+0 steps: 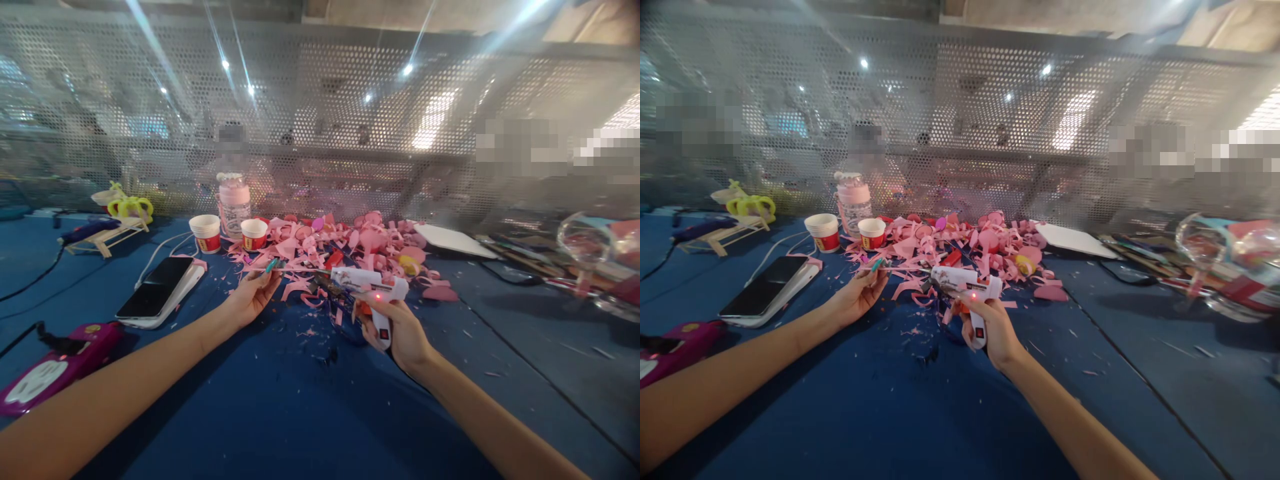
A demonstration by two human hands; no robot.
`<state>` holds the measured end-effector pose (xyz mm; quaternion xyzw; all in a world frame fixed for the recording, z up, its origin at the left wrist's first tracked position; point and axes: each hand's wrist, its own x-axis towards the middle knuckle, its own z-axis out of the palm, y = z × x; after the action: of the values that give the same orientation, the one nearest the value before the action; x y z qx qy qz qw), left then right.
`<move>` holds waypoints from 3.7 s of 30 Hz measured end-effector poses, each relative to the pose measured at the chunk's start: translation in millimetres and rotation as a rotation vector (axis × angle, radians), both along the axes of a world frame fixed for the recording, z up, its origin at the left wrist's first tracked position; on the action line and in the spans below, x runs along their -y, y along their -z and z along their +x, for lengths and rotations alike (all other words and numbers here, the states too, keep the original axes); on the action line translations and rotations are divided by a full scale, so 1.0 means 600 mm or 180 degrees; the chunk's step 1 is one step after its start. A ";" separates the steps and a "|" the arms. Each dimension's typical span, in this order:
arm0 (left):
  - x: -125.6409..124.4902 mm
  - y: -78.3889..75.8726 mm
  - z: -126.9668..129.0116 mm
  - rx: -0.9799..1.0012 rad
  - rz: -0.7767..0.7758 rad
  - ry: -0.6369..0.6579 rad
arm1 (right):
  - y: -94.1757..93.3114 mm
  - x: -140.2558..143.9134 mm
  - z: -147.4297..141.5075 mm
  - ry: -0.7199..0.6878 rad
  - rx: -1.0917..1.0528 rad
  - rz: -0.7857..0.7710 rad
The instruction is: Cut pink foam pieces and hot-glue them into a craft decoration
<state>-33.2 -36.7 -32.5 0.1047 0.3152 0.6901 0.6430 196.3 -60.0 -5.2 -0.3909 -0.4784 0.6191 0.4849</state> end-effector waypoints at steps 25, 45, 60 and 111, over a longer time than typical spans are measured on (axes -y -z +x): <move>-0.001 0.004 -0.001 -0.0182 0.0103 -0.0019 | -0.005 -0.008 0.005 0.0054 0.0245 -0.0223; -0.014 -0.053 -0.041 -0.2243 0.1670 -0.0541 | -0.015 -0.030 0.026 -0.0225 -0.0446 -0.0280; 0.011 -0.090 -0.026 -0.2740 0.1633 -0.0615 | -0.002 -0.033 0.030 0.0401 0.0705 0.0530; 0.013 -0.036 0.000 -0.3179 0.0915 0.0915 | 0.004 -0.010 0.012 0.0392 -0.0064 0.0461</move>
<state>-33.3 -44.6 -10.8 0.5492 0.4675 0.4975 0.4820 203.8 -53.9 -7.6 -0.3772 -0.4921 0.5558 0.5538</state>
